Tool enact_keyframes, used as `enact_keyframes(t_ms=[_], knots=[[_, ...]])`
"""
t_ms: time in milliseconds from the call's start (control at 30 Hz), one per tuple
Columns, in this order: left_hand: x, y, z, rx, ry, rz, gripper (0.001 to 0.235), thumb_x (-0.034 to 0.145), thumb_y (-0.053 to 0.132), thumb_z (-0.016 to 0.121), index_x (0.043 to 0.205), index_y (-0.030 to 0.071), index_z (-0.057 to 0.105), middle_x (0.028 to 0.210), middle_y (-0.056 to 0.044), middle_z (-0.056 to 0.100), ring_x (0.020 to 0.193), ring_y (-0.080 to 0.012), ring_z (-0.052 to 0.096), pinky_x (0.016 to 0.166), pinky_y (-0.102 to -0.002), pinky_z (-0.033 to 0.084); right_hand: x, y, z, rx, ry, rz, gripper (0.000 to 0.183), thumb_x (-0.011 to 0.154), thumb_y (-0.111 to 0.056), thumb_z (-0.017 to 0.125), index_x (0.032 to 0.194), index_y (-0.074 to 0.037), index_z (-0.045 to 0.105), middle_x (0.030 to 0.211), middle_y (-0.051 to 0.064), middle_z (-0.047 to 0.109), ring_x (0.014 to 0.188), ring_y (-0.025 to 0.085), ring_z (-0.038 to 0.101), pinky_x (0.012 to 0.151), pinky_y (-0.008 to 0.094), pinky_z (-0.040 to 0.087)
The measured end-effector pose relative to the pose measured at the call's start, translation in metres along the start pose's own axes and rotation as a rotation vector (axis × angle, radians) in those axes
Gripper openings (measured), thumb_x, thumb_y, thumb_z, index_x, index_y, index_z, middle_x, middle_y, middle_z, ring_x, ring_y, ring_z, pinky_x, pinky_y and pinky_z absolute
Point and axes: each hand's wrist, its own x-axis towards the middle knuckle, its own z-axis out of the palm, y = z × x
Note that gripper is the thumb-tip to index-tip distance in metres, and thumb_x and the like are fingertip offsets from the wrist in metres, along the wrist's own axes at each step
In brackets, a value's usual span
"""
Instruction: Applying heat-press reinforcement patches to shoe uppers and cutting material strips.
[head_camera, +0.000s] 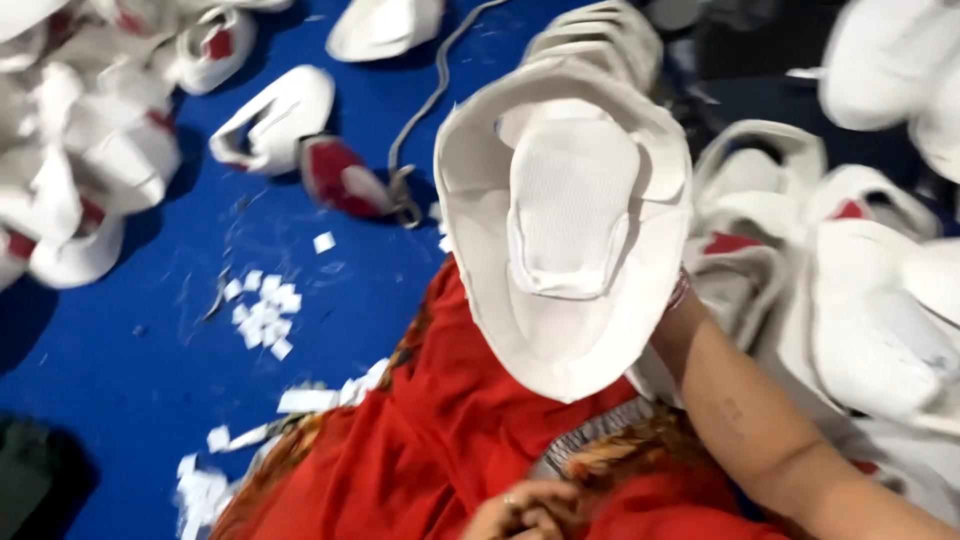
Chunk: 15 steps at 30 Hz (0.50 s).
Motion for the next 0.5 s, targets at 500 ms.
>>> enact_keyframes(t_ms=[500], knots=[[0.048, 0.142, 0.003, 0.062, 0.933, 0.687, 0.077, 0.089, -0.002, 0.061, 0.159, 0.005, 0.028, 0.145, -0.020, 0.057, 0.123, -0.0273, 0.062, 0.102, -0.040, 0.049, 0.012, 0.000, 0.156, 0.307, -0.155, -0.034, 0.049, 0.097, -0.026, 0.064, 0.140, -0.004, 0.056, 0.122, 0.010, 0.069, 0.107, 0.019, 0.067, 0.089, 0.035, 0.059]])
